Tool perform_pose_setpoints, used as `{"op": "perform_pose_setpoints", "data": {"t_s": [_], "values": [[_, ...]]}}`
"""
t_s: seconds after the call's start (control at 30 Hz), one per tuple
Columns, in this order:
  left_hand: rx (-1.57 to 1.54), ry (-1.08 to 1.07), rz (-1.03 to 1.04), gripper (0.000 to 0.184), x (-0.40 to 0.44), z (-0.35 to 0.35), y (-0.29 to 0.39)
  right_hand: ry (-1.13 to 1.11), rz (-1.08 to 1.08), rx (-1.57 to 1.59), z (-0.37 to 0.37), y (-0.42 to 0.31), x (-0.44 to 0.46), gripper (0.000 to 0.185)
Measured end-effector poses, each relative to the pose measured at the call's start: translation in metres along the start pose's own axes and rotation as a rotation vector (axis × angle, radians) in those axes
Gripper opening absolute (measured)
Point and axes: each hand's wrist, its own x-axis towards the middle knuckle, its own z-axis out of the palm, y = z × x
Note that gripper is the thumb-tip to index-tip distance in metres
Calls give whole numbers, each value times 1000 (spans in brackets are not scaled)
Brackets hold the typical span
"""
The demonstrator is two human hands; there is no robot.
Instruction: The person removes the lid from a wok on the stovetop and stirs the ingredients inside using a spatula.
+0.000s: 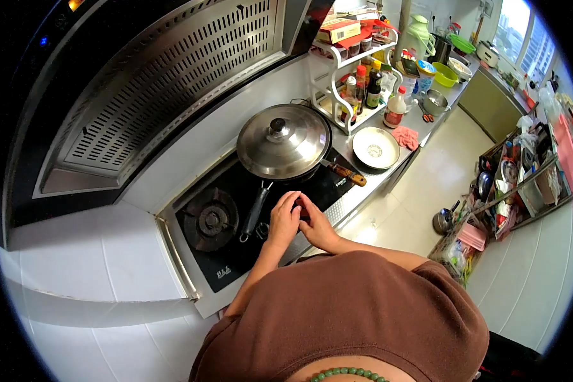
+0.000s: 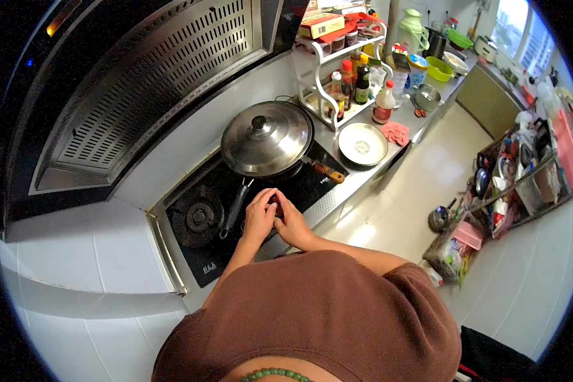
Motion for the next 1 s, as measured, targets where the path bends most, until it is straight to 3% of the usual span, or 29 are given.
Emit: {"op": "perform_pose_setpoints", "data": {"t_s": [1.0], "values": [[0, 3, 26, 35, -3, 6, -9, -24, 46, -17, 2, 7, -3, 66]]}}
